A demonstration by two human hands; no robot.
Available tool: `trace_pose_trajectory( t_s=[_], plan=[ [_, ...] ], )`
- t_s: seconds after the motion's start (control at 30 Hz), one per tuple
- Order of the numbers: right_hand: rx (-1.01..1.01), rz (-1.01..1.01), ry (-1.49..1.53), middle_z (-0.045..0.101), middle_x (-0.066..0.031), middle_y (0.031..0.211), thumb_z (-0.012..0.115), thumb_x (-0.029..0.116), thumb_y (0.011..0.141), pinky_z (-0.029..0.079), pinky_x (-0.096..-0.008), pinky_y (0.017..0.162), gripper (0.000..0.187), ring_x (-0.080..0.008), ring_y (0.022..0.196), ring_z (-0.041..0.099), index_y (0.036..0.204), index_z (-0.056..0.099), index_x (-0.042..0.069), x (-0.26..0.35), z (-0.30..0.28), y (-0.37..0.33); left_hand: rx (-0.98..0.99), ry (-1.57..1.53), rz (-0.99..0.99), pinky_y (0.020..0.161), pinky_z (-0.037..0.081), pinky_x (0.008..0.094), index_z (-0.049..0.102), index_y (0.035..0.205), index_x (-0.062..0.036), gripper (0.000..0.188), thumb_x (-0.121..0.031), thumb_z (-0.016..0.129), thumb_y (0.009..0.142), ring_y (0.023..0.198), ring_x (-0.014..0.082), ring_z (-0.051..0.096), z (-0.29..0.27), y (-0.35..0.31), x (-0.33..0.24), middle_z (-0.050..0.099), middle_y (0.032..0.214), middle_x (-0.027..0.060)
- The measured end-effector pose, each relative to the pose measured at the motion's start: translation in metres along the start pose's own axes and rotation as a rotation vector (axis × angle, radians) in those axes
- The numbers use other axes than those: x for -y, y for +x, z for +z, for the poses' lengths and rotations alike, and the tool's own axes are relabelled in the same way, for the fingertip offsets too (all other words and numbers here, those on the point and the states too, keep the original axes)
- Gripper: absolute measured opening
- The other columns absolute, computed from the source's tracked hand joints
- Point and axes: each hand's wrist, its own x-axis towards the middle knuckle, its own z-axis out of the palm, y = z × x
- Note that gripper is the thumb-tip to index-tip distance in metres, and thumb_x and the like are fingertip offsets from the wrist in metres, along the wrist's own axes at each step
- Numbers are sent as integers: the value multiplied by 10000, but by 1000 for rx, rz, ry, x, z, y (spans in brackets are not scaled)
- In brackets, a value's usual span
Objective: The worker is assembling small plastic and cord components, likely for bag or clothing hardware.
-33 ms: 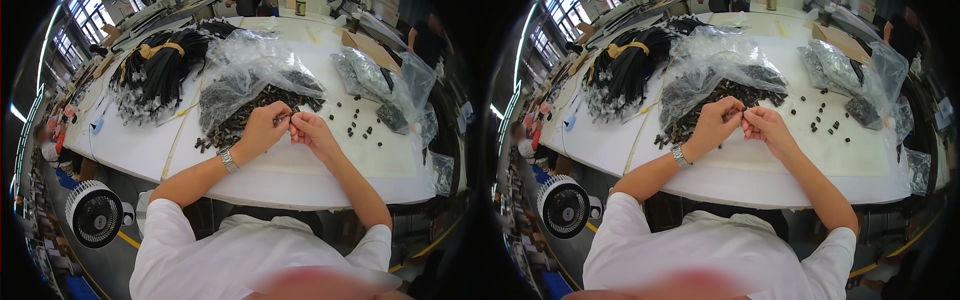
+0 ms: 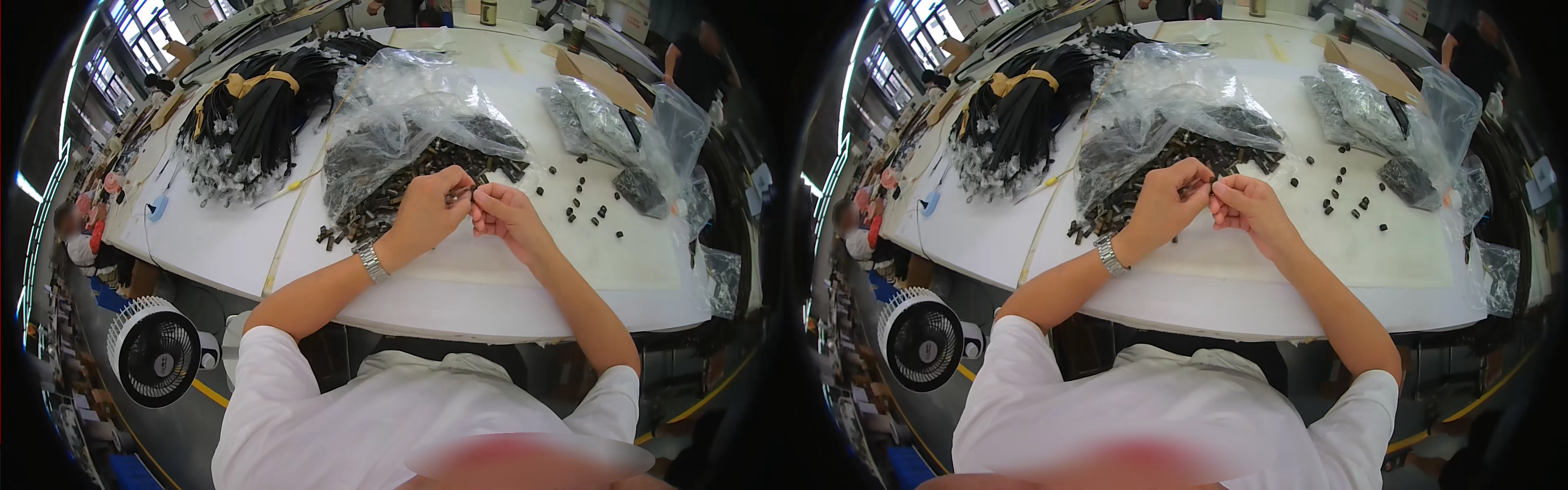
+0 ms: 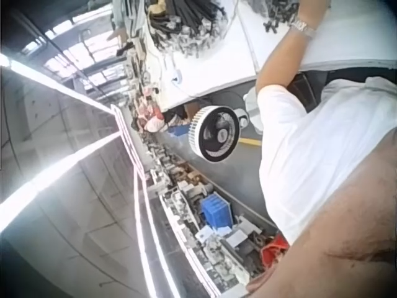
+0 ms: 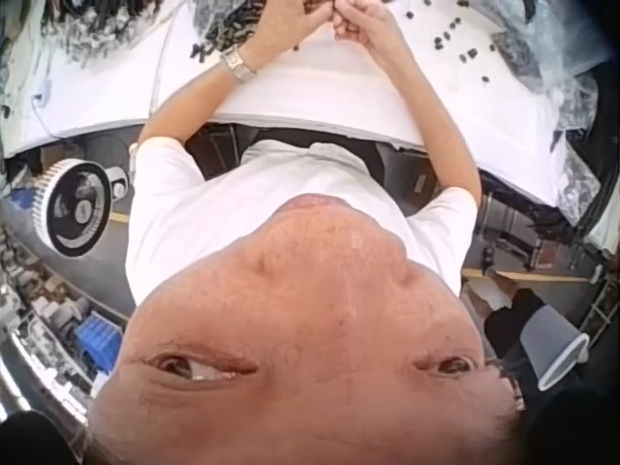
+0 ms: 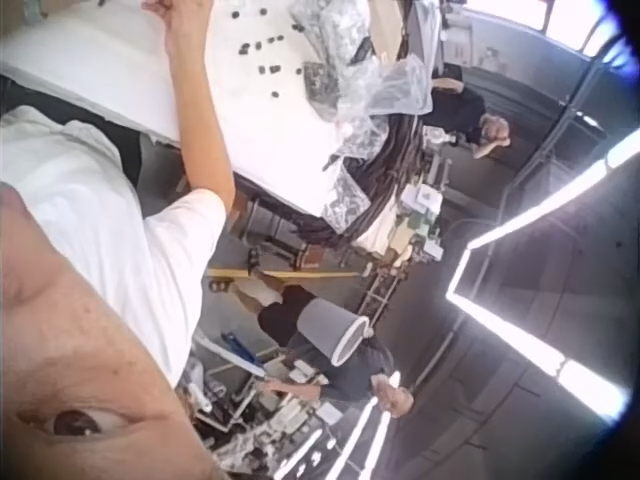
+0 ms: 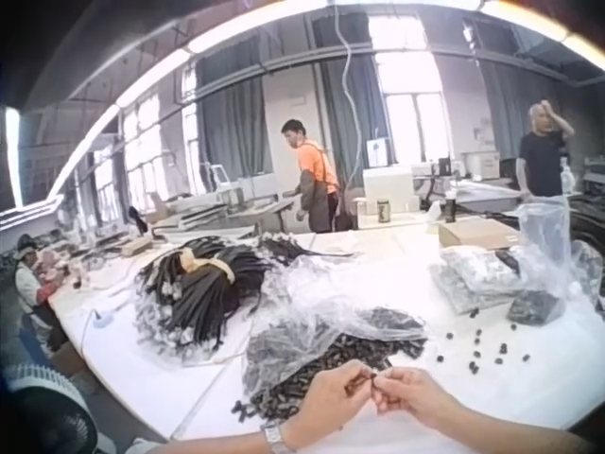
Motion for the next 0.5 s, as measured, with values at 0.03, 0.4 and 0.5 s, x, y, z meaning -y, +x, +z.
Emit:
trace_pose_trajectory(
  t_s=[0.03, 0.4, 0.5],
  plan=[
    [-28, -6, -27, 691, -5, 874, 659, 251, 1047, 583, -270, 729, 178, -77, 729, 654, 1026, 655, 74, -1, -2, -3, -2, 41, 58, 590, 454, 262, 666, 1008, 5, 104, -45, 679, 918, 631, 77, 553, 3, 2, 1, 653, 731, 78],
    [-47, -93, 72, 726, -127, 895, 730, 285, 1000, 634, -330, 679, 298, -188, 752, 734, 984, 635, 3, -15, 8, 18, 59, 291, 158, 565, 415, 251, 653, 962, 3, 28, 30, 647, 960, 627, 64, 509, -5, 2, -6, 612, 734, 15],
    [-77, -96, 62, 735, -133, 870, 740, 269, 992, 637, -324, 670, 287, -188, 737, 735, 964, 646, -1, -16, 4, 17, 67, 258, 143, 570, 420, 256, 660, 976, 10, 29, 28, 640, 965, 629, 68, 513, -1, 2, -3, 616, 741, 24]
  ],
)
